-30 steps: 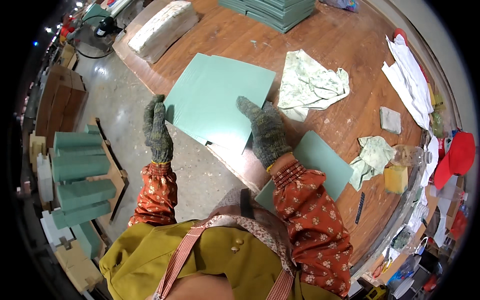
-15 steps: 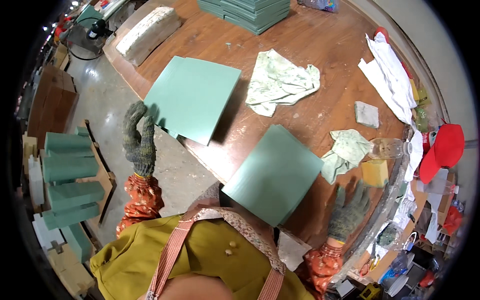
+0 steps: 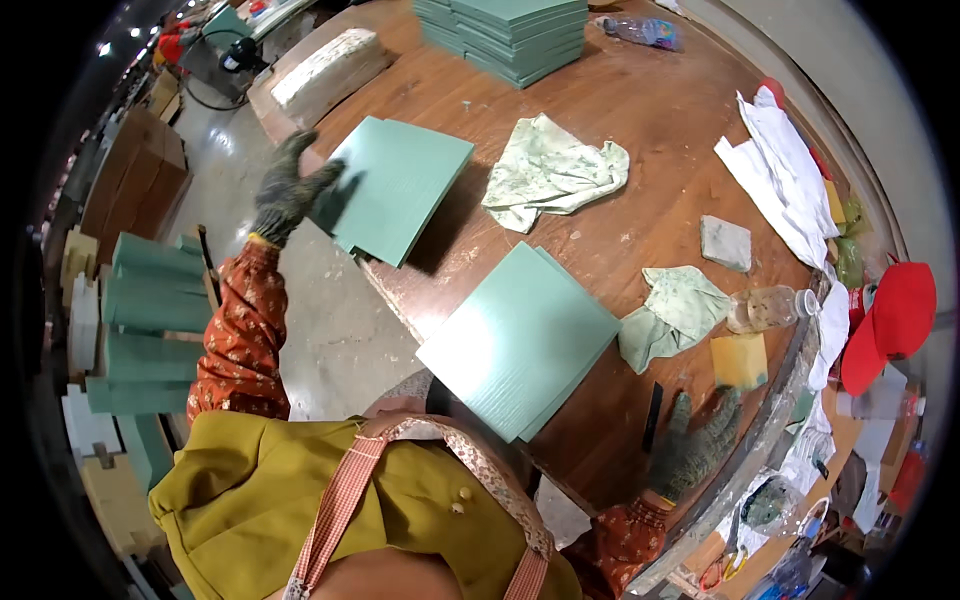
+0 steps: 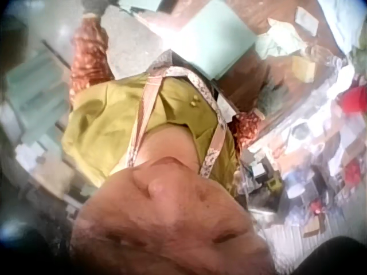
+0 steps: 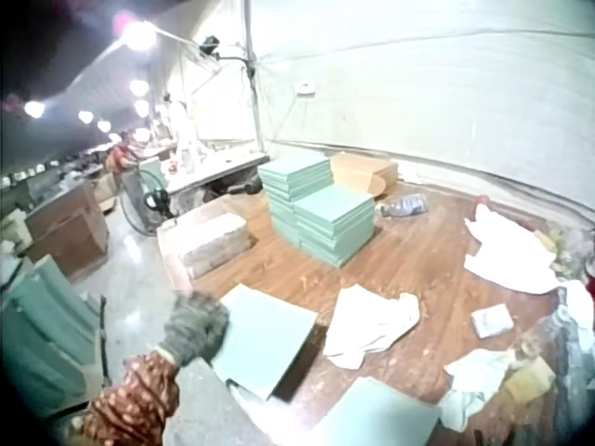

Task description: The recorder is seen cleaning or wiping down small green tiles with a sponge and a cloth on a wooden workbench.

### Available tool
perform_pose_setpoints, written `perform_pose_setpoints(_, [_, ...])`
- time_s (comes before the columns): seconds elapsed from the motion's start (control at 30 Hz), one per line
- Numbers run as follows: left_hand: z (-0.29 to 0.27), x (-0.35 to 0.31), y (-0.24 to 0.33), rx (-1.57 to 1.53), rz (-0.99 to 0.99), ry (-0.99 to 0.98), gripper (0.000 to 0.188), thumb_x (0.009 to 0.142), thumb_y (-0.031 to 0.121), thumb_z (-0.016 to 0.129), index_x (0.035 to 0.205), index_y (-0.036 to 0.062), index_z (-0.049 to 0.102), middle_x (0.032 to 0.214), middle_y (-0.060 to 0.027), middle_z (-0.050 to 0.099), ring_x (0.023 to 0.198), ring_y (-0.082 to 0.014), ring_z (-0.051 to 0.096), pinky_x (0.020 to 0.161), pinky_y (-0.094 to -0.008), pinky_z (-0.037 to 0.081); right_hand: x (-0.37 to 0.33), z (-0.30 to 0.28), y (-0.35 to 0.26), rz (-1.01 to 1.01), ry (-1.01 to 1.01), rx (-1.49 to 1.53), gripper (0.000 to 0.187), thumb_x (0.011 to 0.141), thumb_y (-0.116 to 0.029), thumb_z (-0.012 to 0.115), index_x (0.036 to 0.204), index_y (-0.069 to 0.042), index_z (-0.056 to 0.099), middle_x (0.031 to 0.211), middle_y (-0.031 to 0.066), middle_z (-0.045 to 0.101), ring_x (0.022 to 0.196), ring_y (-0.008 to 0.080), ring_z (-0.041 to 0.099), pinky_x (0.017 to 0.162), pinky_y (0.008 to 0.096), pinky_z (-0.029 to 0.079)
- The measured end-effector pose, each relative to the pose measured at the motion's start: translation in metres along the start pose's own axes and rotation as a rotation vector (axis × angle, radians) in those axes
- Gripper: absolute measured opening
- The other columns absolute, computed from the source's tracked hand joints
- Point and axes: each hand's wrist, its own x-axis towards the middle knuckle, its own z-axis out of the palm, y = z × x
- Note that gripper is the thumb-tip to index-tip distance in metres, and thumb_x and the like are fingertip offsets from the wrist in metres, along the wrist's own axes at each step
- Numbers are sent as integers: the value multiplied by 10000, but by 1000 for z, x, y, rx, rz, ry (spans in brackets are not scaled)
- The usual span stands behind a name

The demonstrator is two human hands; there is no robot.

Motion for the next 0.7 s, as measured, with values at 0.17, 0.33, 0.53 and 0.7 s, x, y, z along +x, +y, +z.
perform_pose_setpoints(0.17, [3, 15, 50, 114, -26, -337, 629, 709, 607, 651, 1009, 54, 666, 994, -153, 665, 1002, -294, 612, 864, -399, 474, 20, 15, -8, -115, -3, -9, 622, 879, -359, 624, 1359, -9, 440, 1383, 252, 432, 1251, 407, 440, 1041, 476, 349])
perform_pose_setpoints(0.33, [-6, 41, 41, 66, -128, -561, 447, 753, 498, 692, 937, 91, 697, 849, -96, 694, 836, -237, 665, 772, -364, 499, 15, -3, -18, 16, -94, 20, 585, 898, -367, 592, 1353, -27, 450, 1376, 248, 441, 1259, 404, 433, 1038, 483, 351])
perform_pose_setpoints(0.53, [14, 67, -7, -84, -78, -656, 420, 756, 485, 694, 919, 99, 708, 839, -82, 686, 810, -223, 656, 751, -344, 496, 10, -28, -51, -79, 8, 9, 463, 887, -232, 632, 1260, 25, 538, 1257, 219, 555, 1160, 351, 532, 978, 408, 421])
perform_pose_setpoints(0.7, [18, 59, -20, -336, 171, -500, 375, 778, 397, 720, 928, 56, 683, 918, -101, 671, 871, -238, 638, 788, -346, 490, 36, -61, -149, 61, 58, 524, 329, 884, -108, 621, 1183, 28, 596, 1160, 162, 632, 1043, 268, 611, 929, 334, 464])
